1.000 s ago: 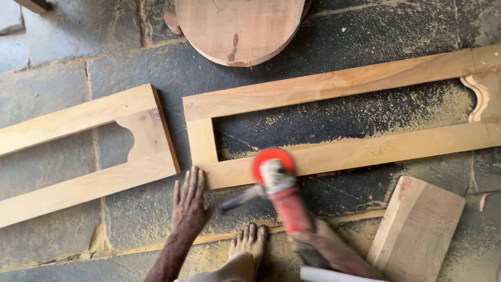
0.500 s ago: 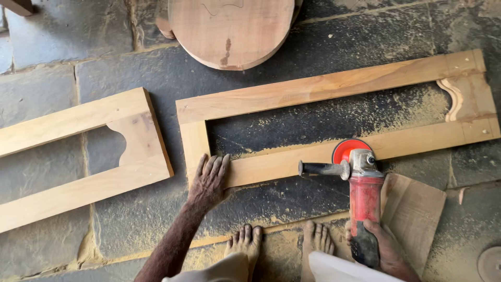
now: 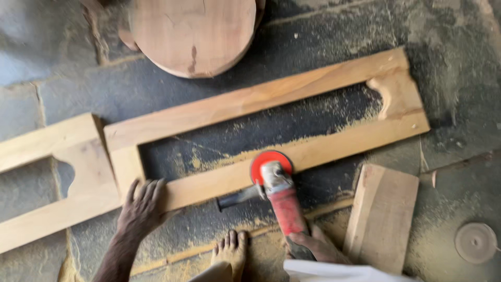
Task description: The person is using a power sander to smooth the surface of wooden boards on a workshop floor. They move the tool across the wood, handling the boards one at a time.
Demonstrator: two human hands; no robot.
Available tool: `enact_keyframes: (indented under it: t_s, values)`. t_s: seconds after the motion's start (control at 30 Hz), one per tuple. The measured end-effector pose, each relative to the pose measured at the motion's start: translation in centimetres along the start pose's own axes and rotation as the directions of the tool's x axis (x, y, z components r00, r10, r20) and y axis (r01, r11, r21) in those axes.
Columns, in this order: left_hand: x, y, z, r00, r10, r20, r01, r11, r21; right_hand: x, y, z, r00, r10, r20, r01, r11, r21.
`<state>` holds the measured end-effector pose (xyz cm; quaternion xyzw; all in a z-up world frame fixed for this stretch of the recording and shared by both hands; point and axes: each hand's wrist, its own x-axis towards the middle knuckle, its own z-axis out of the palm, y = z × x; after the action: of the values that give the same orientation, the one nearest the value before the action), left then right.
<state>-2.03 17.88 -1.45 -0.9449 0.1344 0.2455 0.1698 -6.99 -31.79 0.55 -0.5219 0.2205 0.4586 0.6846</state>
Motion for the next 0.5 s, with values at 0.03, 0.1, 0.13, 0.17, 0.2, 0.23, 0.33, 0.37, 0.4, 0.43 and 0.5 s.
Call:
enact_keyframes:
  t_s: [0.03, 0.1, 0.13, 0.17, 0.2, 0.23, 0.33, 0.37, 0.4, 0.43, 0.5]
  values:
    - [-0.2, -0.6, 0.5, 0.999, -0.027, -0.047, 0.025, 0.999, -0.034, 0.3, 0.4, -0.8, 1.0, -0.006, -0.019, 0.006, 1.0, 0.012]
    - [-2.5, -2.0, 2.2, 0.998, -0.048, -0.044, 0.045, 0.997, -0.056, -0.5, 2.2, -3.4, 0.976, 0.116, -0.186, -0.097, 0.99, 0.106]
    - [-3.4, -2.7, 3.1, 0.998, -0.055, -0.015, 0.055, 0.998, -0.042, -0.3, 2.5, -5.4, 0.948, 0.129, -0.292, -0.152, 0.987, -0.058]
    - [-4.3, -3.3, 3.8, 0.998, -0.063, 0.015, 0.064, 0.998, -0.029, 0.2, 2.8, -7.1, 0.912, 0.116, -0.394, -0.215, 0.952, -0.217]
    - [-4.4, -3.5, 4.4, 0.997, -0.076, 0.016, 0.077, 0.997, -0.026, 0.0, 3.0, -8.8, 0.894, 0.132, -0.429, -0.23, 0.955, -0.186]
    - [-4.7, -3.5, 4.8, 0.996, -0.089, 0.017, 0.089, 0.996, -0.023, -1.0, 2.9, -10.6, 0.88, 0.167, -0.444, -0.215, 0.975, -0.061]
    - [-5.0, -3.6, 4.2, 0.996, -0.048, 0.071, 0.05, 0.998, -0.03, 2.1, 1.5, -10.7, 0.918, 0.167, -0.36, -0.175, 0.985, 0.012]
    - [-5.0, -3.9, 3.8, 0.997, -0.076, 0.021, 0.077, 0.993, -0.09, 4.2, 0.4, -9.4, 0.944, 0.148, -0.294, -0.158, 0.987, -0.008]
    - [-5.3, -3.6, 3.5, 0.997, -0.075, -0.024, 0.071, 0.985, -0.16, 4.6, 0.4, -7.7, 0.96, 0.149, -0.235, -0.162, 0.986, -0.038]
    - [-5.7, -3.9, 3.2, 0.989, -0.098, -0.107, 0.071, 0.97, -0.233, 5.2, 0.4, -5.7, 0.975, 0.145, -0.169, -0.16, 0.984, -0.075]
    - [-6.3, -3.2, 2.4, 0.951, -0.139, -0.276, 0.022, 0.922, -0.387, 5.4, -0.2, -2.1, 0.988, 0.146, -0.043, -0.151, 0.976, -0.159]
